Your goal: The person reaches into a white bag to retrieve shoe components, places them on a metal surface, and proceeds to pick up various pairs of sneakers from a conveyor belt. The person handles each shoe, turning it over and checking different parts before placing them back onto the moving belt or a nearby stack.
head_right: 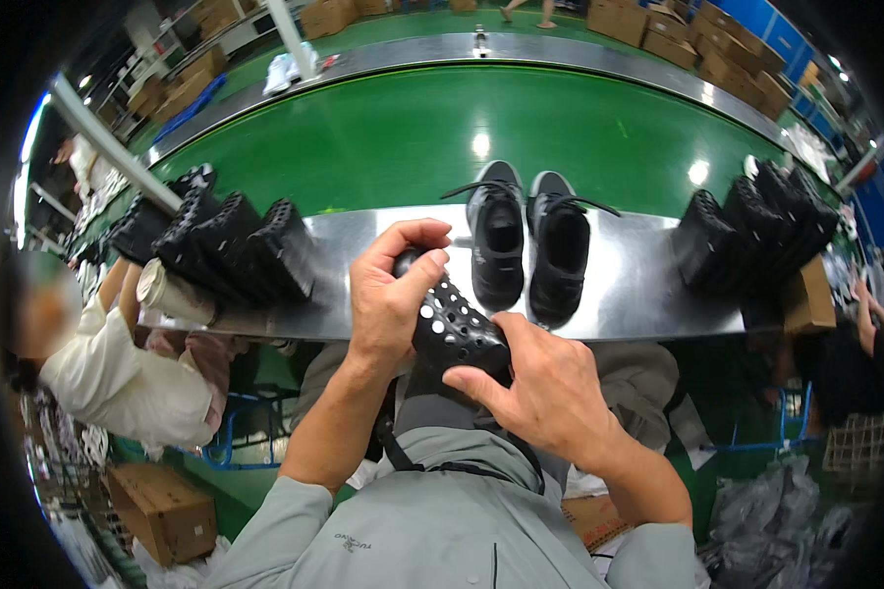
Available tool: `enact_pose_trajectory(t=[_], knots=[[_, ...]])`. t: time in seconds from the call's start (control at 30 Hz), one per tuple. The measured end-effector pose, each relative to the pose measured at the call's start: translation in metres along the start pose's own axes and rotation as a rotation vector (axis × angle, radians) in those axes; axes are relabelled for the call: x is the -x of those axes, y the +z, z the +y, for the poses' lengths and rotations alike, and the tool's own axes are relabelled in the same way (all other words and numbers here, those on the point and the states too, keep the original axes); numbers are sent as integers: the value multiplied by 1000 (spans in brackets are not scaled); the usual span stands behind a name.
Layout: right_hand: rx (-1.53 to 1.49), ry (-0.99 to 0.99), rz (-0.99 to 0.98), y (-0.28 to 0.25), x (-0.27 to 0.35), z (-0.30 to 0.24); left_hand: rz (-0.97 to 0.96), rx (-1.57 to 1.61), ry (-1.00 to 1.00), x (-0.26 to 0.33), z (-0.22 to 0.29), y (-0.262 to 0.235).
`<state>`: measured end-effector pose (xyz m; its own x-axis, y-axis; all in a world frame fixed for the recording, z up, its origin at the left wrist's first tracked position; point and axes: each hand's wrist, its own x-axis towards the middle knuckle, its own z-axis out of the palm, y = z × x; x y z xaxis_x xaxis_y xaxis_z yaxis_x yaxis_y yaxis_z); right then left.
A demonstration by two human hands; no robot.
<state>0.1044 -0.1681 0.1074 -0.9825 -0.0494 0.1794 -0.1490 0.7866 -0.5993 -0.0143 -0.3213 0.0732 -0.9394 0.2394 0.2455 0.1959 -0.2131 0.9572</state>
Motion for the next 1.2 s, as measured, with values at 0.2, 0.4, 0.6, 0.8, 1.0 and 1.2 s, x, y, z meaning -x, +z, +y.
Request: enact_pose_trajectory(t=[0.2,0.4,0.6,0.8,1.0,1.2], knots=[[-286,147,27,-21,-4,27,-34,-34,19,-13,-9,26],[-79,206,-103,-79,-42,50,-388,-738,381,-95,-62,-2],[-295,411,-295,-90,-78,58,-546,-965,704,-128,-78,-4],[-154,550,-437,-89,-91,59,-570,-565,137,-131,-64,3],[44,438,-402,-82,-111,50,-665,-459,-36,-130,-40,-13],[572,56,-209,18,-120,49,-637,-590,-110,-135,-49,-7]])
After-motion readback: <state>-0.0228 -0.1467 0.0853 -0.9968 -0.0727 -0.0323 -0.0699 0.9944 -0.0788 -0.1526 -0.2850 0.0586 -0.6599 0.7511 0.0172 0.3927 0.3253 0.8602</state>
